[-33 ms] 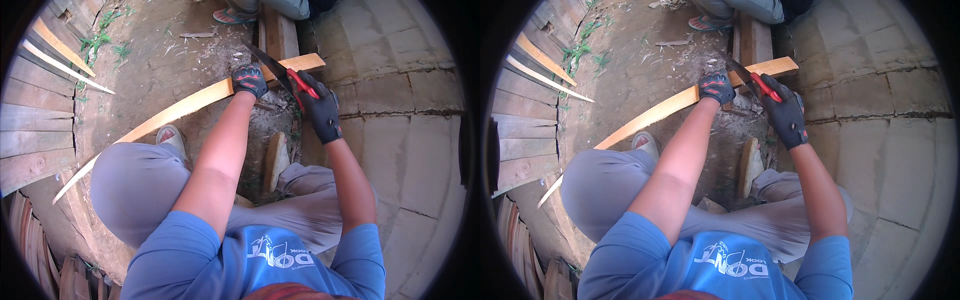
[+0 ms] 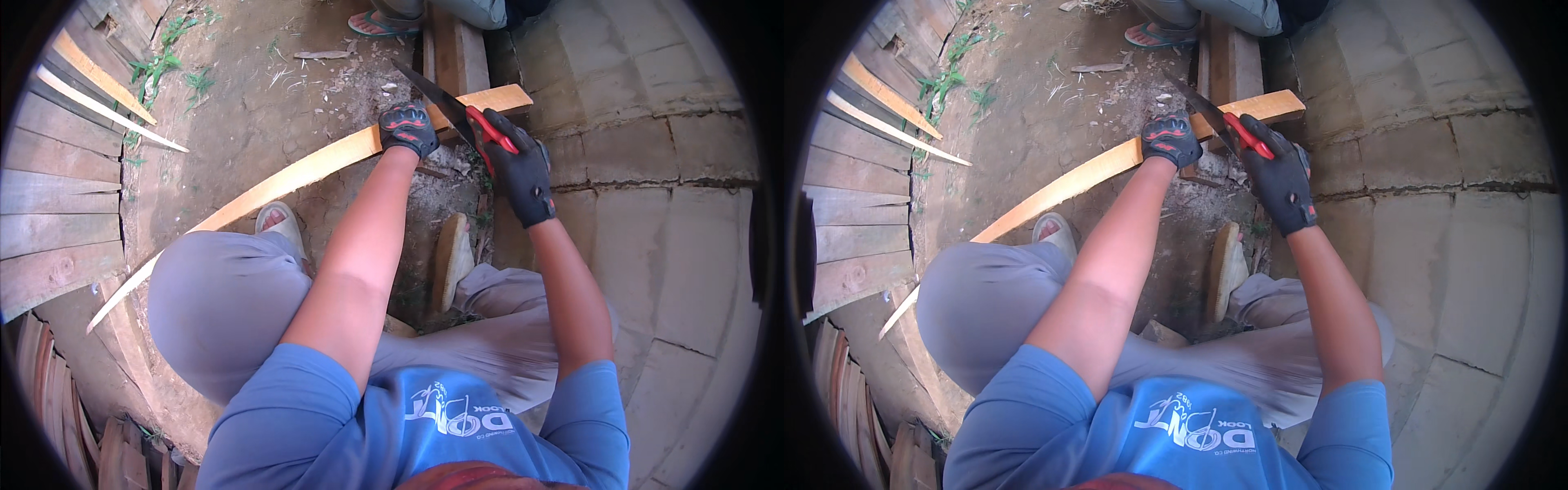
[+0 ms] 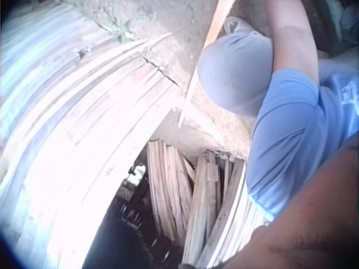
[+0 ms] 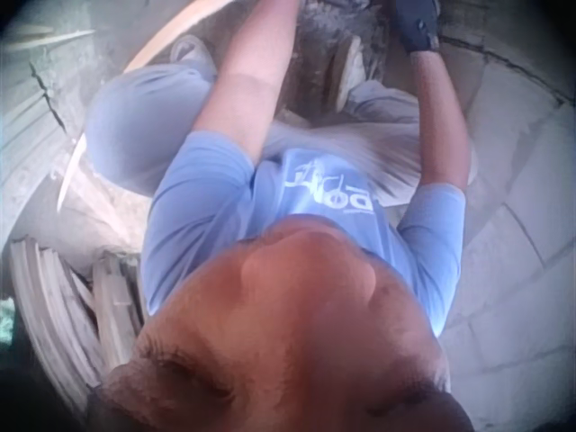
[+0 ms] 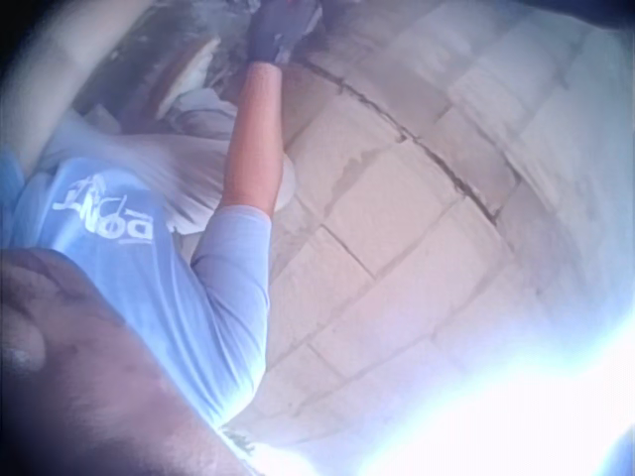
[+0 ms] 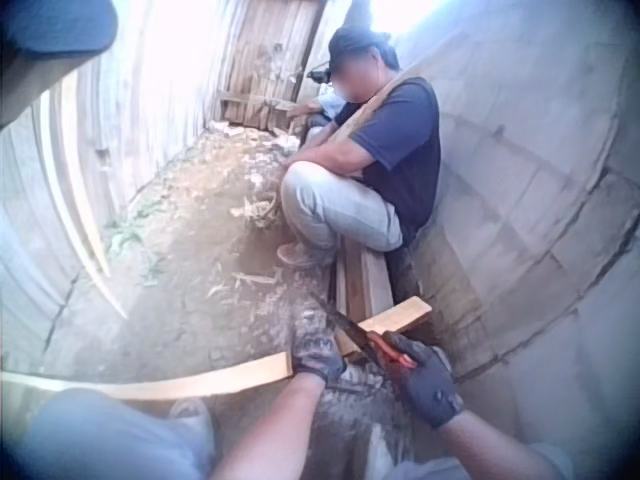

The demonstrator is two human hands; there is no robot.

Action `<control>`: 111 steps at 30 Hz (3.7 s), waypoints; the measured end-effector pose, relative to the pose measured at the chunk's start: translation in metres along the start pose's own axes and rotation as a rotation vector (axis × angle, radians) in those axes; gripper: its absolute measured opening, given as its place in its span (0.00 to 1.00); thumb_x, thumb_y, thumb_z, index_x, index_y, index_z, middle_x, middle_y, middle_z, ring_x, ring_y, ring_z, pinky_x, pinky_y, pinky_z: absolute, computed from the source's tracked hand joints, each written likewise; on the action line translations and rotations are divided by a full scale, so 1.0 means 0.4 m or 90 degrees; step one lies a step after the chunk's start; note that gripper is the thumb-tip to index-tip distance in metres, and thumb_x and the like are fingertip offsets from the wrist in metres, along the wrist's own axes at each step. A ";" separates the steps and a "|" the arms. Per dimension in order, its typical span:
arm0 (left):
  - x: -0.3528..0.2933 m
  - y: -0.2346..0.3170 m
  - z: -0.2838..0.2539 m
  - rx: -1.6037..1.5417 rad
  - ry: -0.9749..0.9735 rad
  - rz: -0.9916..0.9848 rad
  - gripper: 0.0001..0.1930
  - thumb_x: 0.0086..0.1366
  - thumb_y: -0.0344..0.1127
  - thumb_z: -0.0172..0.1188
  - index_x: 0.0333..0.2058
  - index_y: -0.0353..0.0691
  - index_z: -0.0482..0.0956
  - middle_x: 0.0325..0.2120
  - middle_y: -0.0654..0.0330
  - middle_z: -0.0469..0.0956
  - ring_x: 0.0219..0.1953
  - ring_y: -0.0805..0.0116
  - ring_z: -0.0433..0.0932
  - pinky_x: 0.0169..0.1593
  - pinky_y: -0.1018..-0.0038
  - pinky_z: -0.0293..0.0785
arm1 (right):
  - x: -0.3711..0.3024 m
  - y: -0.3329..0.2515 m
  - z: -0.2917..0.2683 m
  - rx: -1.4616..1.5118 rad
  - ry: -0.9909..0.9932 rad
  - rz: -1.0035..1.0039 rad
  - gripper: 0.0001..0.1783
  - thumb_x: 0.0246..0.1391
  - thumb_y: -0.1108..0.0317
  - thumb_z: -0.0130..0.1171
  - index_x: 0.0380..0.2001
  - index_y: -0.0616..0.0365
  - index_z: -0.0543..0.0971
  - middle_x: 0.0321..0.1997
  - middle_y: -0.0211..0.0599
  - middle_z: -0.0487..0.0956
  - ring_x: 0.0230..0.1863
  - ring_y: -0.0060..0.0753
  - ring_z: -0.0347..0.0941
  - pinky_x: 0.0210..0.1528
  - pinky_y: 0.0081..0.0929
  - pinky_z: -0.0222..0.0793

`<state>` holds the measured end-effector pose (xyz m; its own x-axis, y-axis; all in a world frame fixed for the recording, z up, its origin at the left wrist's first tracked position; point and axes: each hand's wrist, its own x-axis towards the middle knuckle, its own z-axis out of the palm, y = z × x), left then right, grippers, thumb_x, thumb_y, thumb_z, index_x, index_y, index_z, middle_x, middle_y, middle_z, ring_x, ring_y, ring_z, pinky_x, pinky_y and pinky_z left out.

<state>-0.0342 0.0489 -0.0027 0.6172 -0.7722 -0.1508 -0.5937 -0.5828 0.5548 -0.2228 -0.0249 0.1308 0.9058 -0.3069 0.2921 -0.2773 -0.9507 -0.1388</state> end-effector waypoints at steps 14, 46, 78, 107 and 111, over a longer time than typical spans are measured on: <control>0.002 -0.014 0.004 0.009 0.007 0.006 0.28 0.59 0.43 0.68 0.58 0.41 0.84 0.53 0.44 0.86 0.57 0.49 0.86 0.63 0.56 0.80 | 0.197 0.036 0.278 0.207 0.064 0.238 0.29 0.55 0.59 0.64 0.62 0.47 0.86 0.58 0.48 0.87 0.58 0.52 0.84 0.63 0.41 0.76; 0.002 -0.011 -0.009 0.004 -0.026 -0.021 0.24 0.59 0.41 0.67 0.53 0.41 0.87 0.52 0.46 0.87 0.57 0.49 0.86 0.62 0.56 0.80 | -0.084 -0.103 -0.153 0.143 -0.105 0.240 0.23 0.62 0.68 0.62 0.60 0.50 0.85 0.59 0.42 0.86 0.51 0.45 0.86 0.53 0.40 0.80; 0.095 -0.070 -0.071 -0.014 -0.209 -0.010 0.37 0.47 0.51 0.73 0.57 0.40 0.87 0.59 0.44 0.84 0.60 0.47 0.84 0.64 0.58 0.80 | -0.257 -0.166 -0.312 0.215 -0.083 0.418 0.29 0.59 0.68 0.63 0.65 0.56 0.83 0.61 0.47 0.87 0.52 0.32 0.88 0.54 0.32 0.80; -0.013 -0.028 0.094 0.049 0.112 0.029 0.23 0.61 0.44 0.68 0.54 0.44 0.86 0.44 0.52 0.88 0.51 0.52 0.88 0.58 0.57 0.79 | 0.256 0.006 0.334 0.178 -0.015 0.262 0.31 0.54 0.58 0.62 0.63 0.44 0.85 0.59 0.51 0.86 0.58 0.58 0.83 0.63 0.46 0.77; -0.011 -0.027 0.032 -0.034 0.018 0.025 0.24 0.61 0.43 0.66 0.56 0.43 0.86 0.51 0.48 0.87 0.55 0.48 0.86 0.59 0.53 0.81 | 0.209 0.031 0.293 0.180 -0.015 0.249 0.32 0.55 0.56 0.63 0.65 0.40 0.84 0.57 0.50 0.87 0.58 0.56 0.83 0.62 0.45 0.77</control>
<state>-0.0369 0.0552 -0.0184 0.6091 -0.7860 -0.1055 -0.5894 -0.5376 0.6030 -0.1128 -0.0571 0.0425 0.7587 -0.6349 0.1459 -0.5034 -0.7135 -0.4873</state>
